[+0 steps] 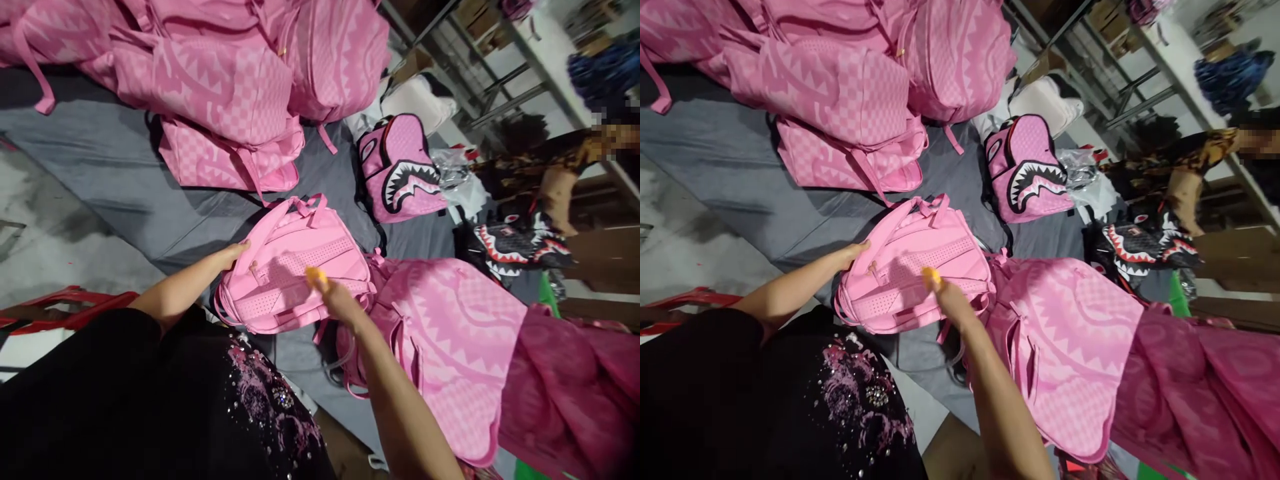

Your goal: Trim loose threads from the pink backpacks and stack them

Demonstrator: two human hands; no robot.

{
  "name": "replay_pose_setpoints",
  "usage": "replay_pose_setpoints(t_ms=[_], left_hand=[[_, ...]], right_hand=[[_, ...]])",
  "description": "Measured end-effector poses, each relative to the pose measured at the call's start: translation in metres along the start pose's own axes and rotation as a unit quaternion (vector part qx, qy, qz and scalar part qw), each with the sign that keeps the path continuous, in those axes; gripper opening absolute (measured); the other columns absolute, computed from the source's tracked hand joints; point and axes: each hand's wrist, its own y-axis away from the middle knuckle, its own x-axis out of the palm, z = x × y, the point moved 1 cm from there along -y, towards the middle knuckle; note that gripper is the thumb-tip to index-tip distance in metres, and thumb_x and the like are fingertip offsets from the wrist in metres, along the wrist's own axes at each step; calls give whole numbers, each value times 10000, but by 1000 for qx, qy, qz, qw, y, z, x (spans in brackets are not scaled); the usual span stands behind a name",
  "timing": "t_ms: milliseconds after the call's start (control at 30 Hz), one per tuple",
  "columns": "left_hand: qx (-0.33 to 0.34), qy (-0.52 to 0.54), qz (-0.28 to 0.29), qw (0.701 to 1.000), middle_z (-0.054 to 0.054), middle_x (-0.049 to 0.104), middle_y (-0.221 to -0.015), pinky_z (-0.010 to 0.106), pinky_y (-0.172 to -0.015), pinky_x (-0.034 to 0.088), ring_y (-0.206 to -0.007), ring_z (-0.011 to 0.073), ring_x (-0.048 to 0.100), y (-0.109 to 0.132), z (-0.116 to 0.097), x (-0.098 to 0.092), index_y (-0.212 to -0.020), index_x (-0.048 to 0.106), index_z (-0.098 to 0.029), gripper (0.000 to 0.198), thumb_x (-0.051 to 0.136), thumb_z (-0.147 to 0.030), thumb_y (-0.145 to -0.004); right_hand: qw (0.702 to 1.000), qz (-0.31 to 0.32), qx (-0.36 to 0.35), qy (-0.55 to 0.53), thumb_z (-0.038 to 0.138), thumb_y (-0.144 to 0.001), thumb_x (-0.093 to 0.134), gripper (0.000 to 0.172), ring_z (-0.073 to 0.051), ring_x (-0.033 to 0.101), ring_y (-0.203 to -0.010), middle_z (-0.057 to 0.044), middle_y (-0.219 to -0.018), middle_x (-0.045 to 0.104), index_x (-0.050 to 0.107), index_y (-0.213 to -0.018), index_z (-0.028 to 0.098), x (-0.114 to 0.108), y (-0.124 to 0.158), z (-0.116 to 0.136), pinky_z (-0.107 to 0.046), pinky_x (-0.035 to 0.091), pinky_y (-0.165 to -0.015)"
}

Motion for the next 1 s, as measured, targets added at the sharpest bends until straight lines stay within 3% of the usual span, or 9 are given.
replay_pose_setpoints(t_ms=[67, 167, 267, 367, 567, 667, 767, 867, 1000], left_hand=[[0, -11, -4, 1000, 79, 654, -639, 357, -503, 562, -475, 203, 610, -5, 1, -1, -1112, 518, -151, 473, 368, -574, -962], [18, -24, 12, 999, 73, 661, -644, 357, -519, 567, -483, 198, 618, -7, 4, -2, -1075, 506, -161, 325, 397, -454, -991], [44, -46, 39, 997, 74, 670, -645, 341, -547, 570, -490, 184, 627, -6, 8, -2, -1023, 512, -151, 183, 477, -324, -978], [59, -62, 59, 995, 73, 677, -644, 343, -573, 574, -494, 175, 627, -5, 10, -1, -1008, 511, -149, 134, 501, -275, -967], [35, -36, 33, 998, 102, 686, -660, 349, -578, 577, -540, 207, 649, -7, 9, -2, -990, 593, -124, 404, 406, -481, -985], [10, -24, 45, 999, 118, 694, -682, 348, -615, 585, -586, 214, 662, -7, 6, -5, -988, 615, -116, 475, 333, -498, -994], [-12, -12, 61, 998, 120, 696, -688, 362, -621, 583, -592, 217, 660, -5, 4, -7, -1044, 602, -116, 503, 308, -521, -993], [-8, -14, 51, 999, 107, 682, -666, 341, -581, 559, -560, 206, 640, -4, 5, -4, -1062, 594, -118, 493, 311, -517, -996], [89, -75, 6, 993, 114, 664, -709, 323, -599, 542, -579, 189, 616, 0, 15, 11, -1086, 639, -106, 768, 158, -687, -945]], right_hand=[[1000, 7, -12, 28, 680, -930, 324, 607, -191, 566, -626, -70, -664, 606, 628, -864, 159, -2, 0, 8, -287, 396, -579], [994, 84, -68, 3, 712, -914, 318, 631, -172, 547, -592, -48, -668, 604, 629, -885, 164, -7, -6, 21, -271, 390, -558], [998, 44, -43, -7, 718, -915, 313, 635, -156, 520, -529, -25, -593, 564, 611, -892, 158, -13, -17, 33, -259, 381, -520], [996, 69, -51, -15, 707, -922, 341, 608, -135, 500, -478, -6, -542, 528, 595, -862, 159, -18, -28, 43, -240, 376, -489], [981, 178, -65, -29, 757, -870, 413, 634, -129, 472, -458, 0, -550, 538, 629, -863, 161, -12, -18, 45, -241, 367, -459], [984, 156, -85, -30, 752, -846, 473, 619, -151, 514, -525, -17, -576, 575, 674, -877, 167, -3, -3, 43, -255, 408, -511], [977, 187, -96, -42, 729, -871, 463, 619, -175, 566, -590, -42, -644, 635, 704, -990, 171, 7, 7, 45, -280, 460, -582], [983, 142, -112, -25, 718, -901, 413, 639, -192, 597, -658, -69, -717, 667, 704, -997, 156, 7, 9, 48, -296, 481, -637], [987, 125, -89, -36, 703, -915, 398, 637, -189, 604, -605, -71, -719, 681, 699, -1057, 160, -12, 5, 39, -294, 472, -607]])
